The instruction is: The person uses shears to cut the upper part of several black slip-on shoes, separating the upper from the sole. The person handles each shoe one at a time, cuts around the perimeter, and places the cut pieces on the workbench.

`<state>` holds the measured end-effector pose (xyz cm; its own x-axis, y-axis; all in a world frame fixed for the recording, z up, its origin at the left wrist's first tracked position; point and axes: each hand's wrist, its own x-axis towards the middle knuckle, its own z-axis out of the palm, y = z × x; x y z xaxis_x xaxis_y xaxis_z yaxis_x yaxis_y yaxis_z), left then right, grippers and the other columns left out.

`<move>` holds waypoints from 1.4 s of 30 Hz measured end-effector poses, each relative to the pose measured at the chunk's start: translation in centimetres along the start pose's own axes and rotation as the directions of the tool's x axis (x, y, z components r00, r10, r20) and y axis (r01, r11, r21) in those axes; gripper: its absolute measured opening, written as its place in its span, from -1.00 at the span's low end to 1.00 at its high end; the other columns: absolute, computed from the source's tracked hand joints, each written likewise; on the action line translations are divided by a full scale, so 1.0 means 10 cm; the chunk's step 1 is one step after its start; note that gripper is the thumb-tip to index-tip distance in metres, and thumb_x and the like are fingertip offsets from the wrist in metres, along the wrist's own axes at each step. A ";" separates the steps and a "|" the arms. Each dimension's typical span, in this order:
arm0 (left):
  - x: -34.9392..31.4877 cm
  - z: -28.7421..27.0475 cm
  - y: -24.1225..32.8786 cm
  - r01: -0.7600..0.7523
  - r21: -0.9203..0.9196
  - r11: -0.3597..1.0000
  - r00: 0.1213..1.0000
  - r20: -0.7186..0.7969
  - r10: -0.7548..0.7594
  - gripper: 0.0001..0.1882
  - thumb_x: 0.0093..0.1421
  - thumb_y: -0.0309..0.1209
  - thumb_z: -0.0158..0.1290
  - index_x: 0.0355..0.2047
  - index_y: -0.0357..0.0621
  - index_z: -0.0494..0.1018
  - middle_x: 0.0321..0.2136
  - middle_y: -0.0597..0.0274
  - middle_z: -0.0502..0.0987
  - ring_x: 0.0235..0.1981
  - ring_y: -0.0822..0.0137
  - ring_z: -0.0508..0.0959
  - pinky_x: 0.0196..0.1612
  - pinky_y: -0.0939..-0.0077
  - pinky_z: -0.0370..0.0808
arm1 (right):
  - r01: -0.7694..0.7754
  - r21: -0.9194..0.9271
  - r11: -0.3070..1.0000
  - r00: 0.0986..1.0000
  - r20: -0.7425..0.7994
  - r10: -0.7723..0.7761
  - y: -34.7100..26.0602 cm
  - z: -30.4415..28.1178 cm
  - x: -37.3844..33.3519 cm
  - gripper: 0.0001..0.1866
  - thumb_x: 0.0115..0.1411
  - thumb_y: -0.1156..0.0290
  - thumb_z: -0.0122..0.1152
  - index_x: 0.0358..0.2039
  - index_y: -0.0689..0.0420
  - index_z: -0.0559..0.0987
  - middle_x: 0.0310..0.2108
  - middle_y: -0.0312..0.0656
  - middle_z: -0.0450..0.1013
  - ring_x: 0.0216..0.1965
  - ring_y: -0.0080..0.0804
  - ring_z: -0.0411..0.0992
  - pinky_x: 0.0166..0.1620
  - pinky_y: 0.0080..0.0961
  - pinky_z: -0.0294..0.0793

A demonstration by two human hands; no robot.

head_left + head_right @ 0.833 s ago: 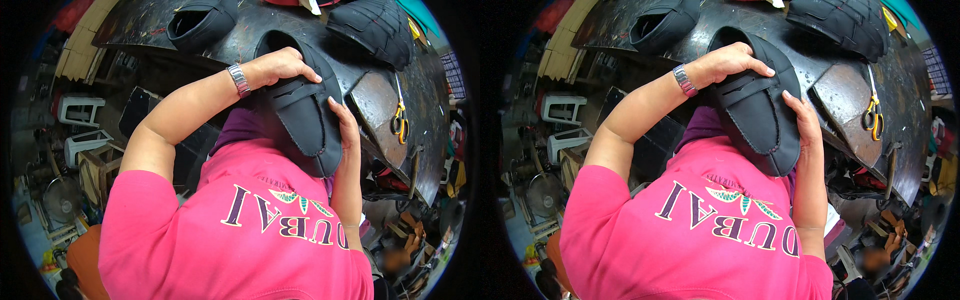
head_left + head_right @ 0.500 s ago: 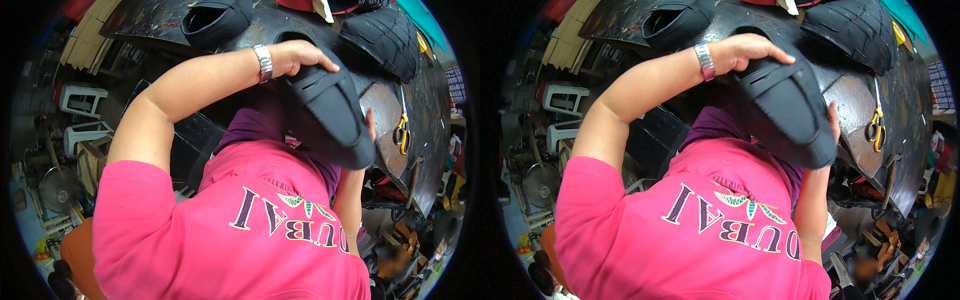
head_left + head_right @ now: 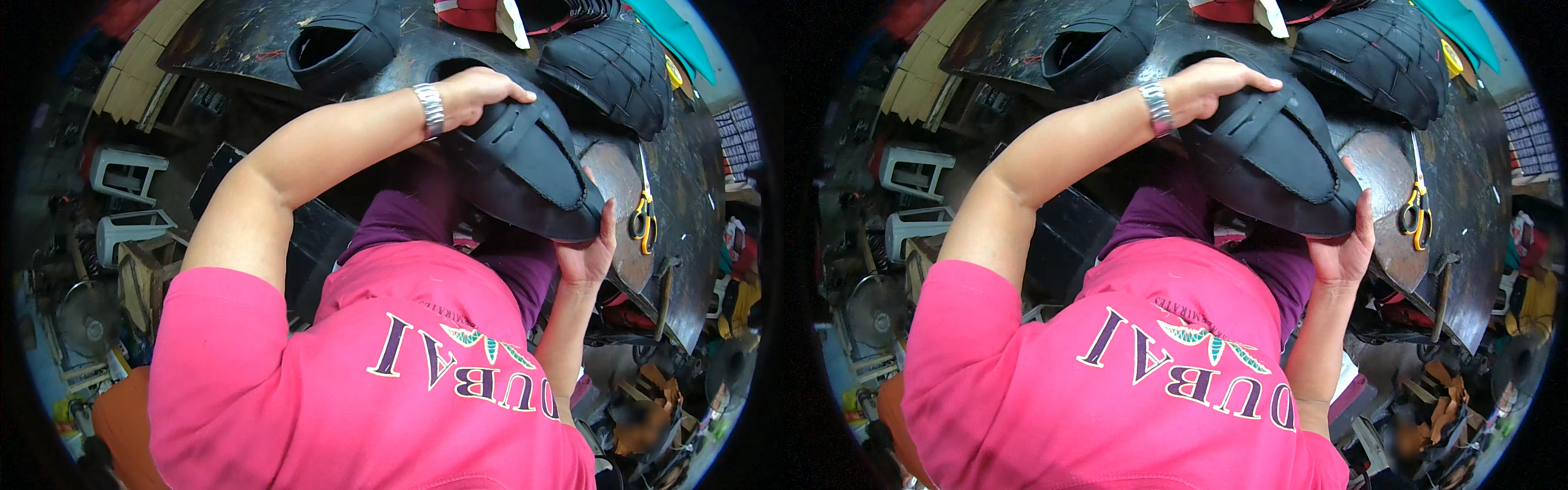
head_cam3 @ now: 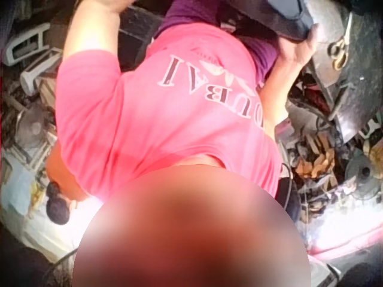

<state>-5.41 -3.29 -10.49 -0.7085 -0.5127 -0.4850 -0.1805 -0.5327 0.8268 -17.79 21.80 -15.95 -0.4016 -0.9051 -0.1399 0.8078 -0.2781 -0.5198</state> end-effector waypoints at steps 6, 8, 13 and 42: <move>-1.17 -1.34 -0.29 -0.251 -0.244 0.937 0.968 -0.073 0.241 -0.70 0.32 -0.48 0.13 0.03 -0.34 0.53 -0.02 0.05 0.62 -0.07 0.22 0.66 0.10 0.28 0.60 | 0.234 -0.503 0.832 0.954 0.284 -0.096 -0.38 0.17 0.12 -0.25 0.40 0.14 0.12 0.48 0.02 0.06 0.12 0.07 0.45 0.06 -0.18 0.51 0.16 -0.27 0.48; -1.86 -1.94 -0.68 -0.328 -0.216 0.920 0.914 -0.320 0.251 -0.67 0.36 -0.44 0.10 0.08 -0.31 0.51 0.02 0.05 0.61 0.00 0.22 0.64 0.15 0.26 0.56 | 0.288 -0.700 0.654 0.957 0.241 -0.163 -0.39 0.15 0.25 -0.40 0.39 0.24 0.18 0.37 0.10 0.28 -0.08 -0.08 0.56 -0.08 -0.38 0.55 0.05 -0.45 0.50; -3.81 -2.92 -2.15 -0.284 -0.385 0.878 0.590 -0.792 -0.157 -0.59 0.30 -0.22 0.19 0.04 -0.24 0.54 0.00 -0.04 0.62 -0.05 0.04 0.66 0.08 0.09 0.59 | 0.217 -0.840 0.498 0.962 0.270 0.036 -0.17 0.06 0.58 -0.59 0.33 0.35 0.28 0.17 0.14 0.53 -0.21 -0.23 0.58 -0.19 -0.55 0.51 -0.08 -0.58 0.47; -5.90 -1.80 -4.26 -0.097 -0.496 0.863 -0.363 -0.790 -0.495 -0.68 0.23 -0.28 0.18 -0.07 -0.19 0.61 -0.14 -0.11 0.65 -0.15 -0.09 0.64 0.03 0.01 0.55 | 0.314 -0.790 0.526 0.931 0.365 -0.008 0.12 -0.23 0.53 -0.70 0.32 0.47 0.28 0.04 0.24 0.60 -0.16 -0.26 0.59 -0.13 -0.57 0.52 -0.01 -0.58 0.50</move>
<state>56.39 37.49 -22.22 0.8851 -0.0824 -0.4581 0.2514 -0.7436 0.6195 -19.94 17.38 -19.31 -0.2233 -0.9577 0.1814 -0.0424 -0.1763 -0.9834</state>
